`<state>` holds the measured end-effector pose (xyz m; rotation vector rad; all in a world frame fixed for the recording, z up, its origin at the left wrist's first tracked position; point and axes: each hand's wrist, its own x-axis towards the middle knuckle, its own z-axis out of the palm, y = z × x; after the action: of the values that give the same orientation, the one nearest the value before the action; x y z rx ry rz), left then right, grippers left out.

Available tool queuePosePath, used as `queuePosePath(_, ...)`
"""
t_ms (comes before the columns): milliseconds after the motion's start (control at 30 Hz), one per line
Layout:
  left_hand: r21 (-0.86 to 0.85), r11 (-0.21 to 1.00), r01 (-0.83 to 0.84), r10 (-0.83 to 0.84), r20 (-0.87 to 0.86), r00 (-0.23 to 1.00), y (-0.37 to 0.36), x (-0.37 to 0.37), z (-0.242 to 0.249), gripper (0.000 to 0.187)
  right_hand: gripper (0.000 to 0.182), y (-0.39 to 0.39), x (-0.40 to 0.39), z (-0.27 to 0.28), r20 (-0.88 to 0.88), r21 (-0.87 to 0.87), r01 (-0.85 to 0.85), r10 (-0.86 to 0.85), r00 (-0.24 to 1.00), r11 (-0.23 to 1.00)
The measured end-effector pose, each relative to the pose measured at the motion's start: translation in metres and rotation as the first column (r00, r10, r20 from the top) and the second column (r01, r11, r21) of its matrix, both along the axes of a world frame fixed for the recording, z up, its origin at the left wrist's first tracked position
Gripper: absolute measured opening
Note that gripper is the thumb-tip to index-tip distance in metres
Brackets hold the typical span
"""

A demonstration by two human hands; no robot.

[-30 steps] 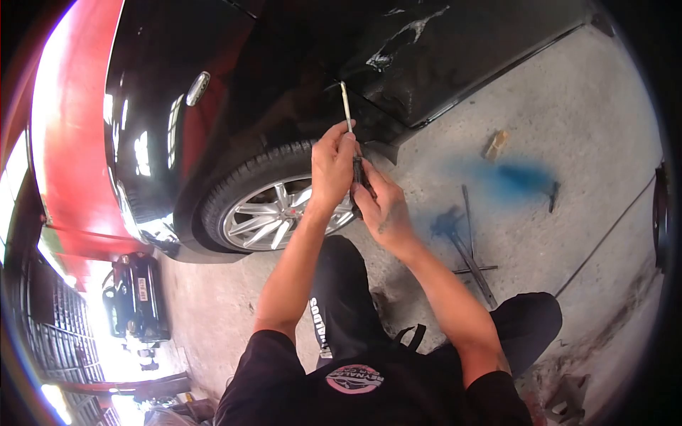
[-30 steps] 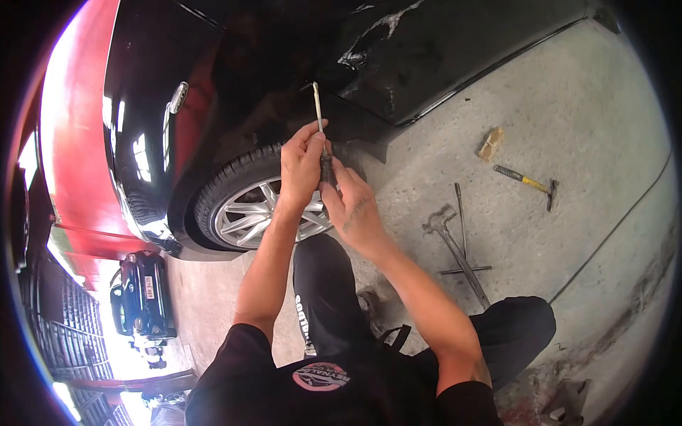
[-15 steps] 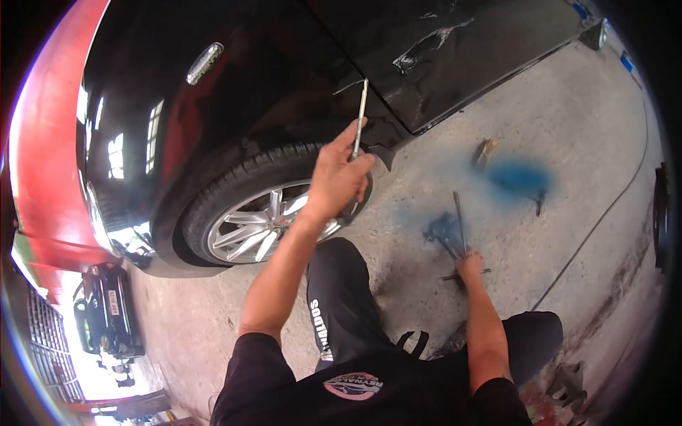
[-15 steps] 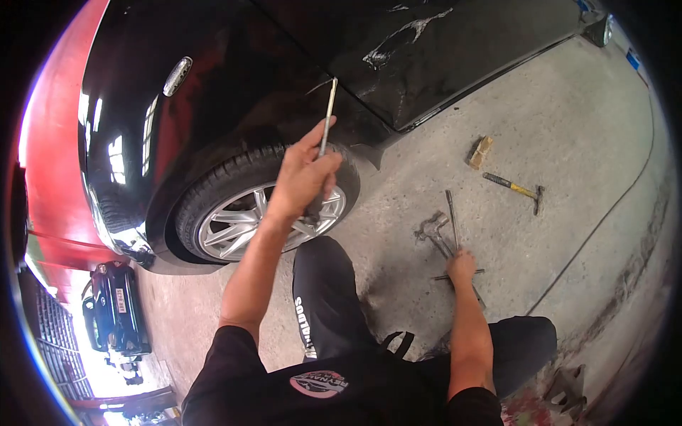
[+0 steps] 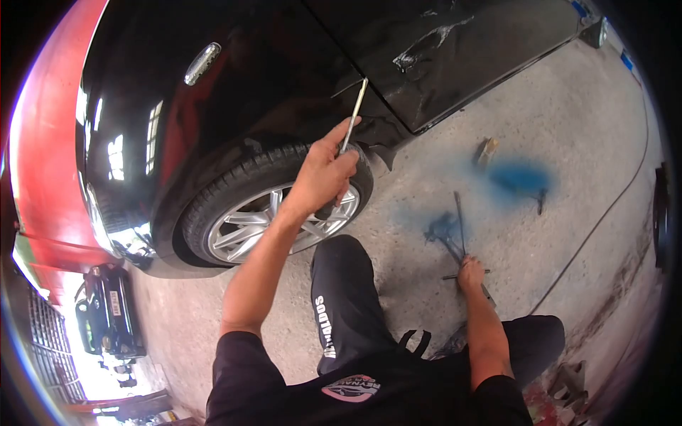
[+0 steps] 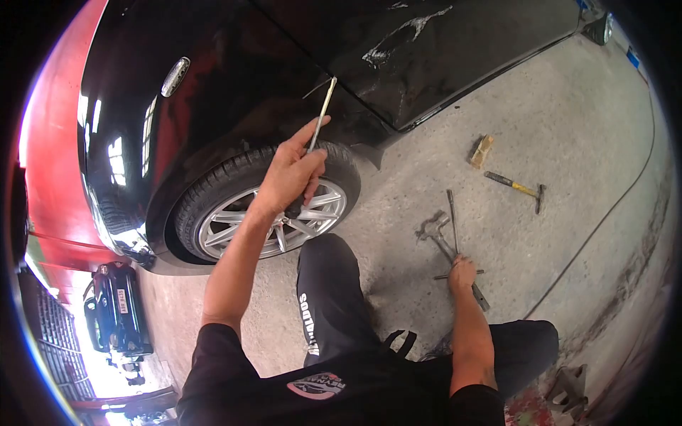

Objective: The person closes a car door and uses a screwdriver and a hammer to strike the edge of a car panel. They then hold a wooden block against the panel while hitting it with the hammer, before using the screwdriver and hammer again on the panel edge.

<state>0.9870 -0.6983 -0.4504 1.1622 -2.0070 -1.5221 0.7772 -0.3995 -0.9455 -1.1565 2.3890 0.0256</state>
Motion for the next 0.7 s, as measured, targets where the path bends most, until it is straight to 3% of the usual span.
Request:
queuePosePath(67, -0.018, 0.999, 0.033, -0.032, 0.042, 0.999, -0.003, 0.004, 0.006, 0.064, 0.033, -0.003, -0.001, 0.024, -0.01, 0.029, -0.039, 0.039, 0.999, 0.999)
queuePosePath(133, -0.119, 0.993, 0.02, -0.011, 0.081, 0.997, -0.001, 0.001, 0.005, 0.058, 0.033, -0.008, 0.0, 0.077, 0.127, -0.015, 0.069, -0.067, 0.99, 0.997)
queuePosePath(233, -0.219, 0.976, 0.014, 0.023, 0.167, 0.986, 0.008, -0.005, 0.01, 0.051, 0.037, -0.013, -0.002, 0.099, 0.199, 0.005, 0.155, -0.153, 0.968, 0.988)
queuePosePath(267, -0.307, 0.95, 0.053, 0.002, 0.177, 0.984, 0.001, -0.001, 0.002, 0.047, 0.038, -0.009, 0.001, 0.095, 0.201, -0.1, 0.158, -0.135, 0.97, 0.982)
queuePosePath(367, -0.266, 0.964, 0.028, 0.044, 0.26, 0.965, 0.007, -0.005, 0.017, 0.046, 0.043, 0.012, 0.012, 0.063, 0.267, -0.277, 0.185, -0.109, 0.957, 0.943)
queuePosePath(433, -0.169, 0.985, 0.045, -0.018, 0.161, 0.987, 0.001, -0.002, 0.011, 0.047, 0.043, 0.0, 0.025, 0.074, 0.35, -0.141, 0.272, -0.209, 0.913, 0.952)
queuePosePath(467, -0.161, 0.986, 0.044, -0.012, 0.193, 0.981, 0.004, -0.004, 0.014, 0.049, 0.045, -0.002, 0.033, 0.059, 0.322, -0.13, 0.236, -0.184, 0.929, 0.963)
queuePosePath(633, -0.163, 0.986, 0.048, -0.004, 0.264, 0.965, -0.007, -0.005, 0.011, 0.057, 0.046, -0.019, 0.023, 0.057, 0.32, -0.189, 0.129, -0.063, 0.945, 0.973)
queuePosePath(700, -0.175, 0.984, 0.028, 0.026, 0.297, 0.955, -0.006, -0.014, 0.009, 0.058, 0.051, -0.058, -0.018, 0.053, 0.46, -0.094, 0.352, -0.272, 0.845, 0.931)
